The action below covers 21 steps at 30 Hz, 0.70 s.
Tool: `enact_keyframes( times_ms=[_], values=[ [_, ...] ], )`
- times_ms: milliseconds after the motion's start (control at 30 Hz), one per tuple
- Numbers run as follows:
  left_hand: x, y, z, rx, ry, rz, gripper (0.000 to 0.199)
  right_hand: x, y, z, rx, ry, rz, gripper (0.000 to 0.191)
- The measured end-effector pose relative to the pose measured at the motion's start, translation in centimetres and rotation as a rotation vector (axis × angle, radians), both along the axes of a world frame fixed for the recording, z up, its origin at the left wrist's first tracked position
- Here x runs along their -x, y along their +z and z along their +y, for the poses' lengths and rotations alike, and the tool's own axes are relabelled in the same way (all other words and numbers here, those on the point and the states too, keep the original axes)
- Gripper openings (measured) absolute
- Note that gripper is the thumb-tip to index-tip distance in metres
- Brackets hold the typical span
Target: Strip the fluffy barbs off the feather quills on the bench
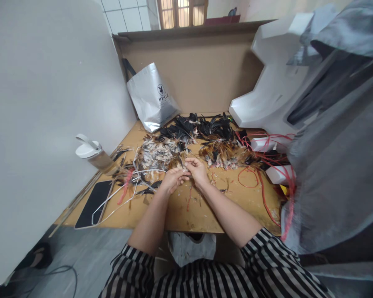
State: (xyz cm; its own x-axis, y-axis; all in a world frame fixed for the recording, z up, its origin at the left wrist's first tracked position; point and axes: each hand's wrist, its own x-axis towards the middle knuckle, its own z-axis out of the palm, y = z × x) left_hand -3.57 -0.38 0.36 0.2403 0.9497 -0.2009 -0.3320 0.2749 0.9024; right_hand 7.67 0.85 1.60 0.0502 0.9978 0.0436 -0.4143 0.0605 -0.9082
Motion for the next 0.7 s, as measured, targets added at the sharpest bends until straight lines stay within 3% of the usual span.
enact_keyframes(
  times_ms=[333, 700],
  values=[
    [-0.4, 0.0, -0.1, -0.082, 0.012, 0.133, 0.021, -0.9, -0.4, 0.8, 0.064, 0.050, 0.001, 0.027],
    [-0.4, -0.6, 0.1, -0.236, -0.096, 0.389, 0.027, -1.5, -1.7, 1.9, 0.069, 0.127, -0.043, 0.021]
  ],
)
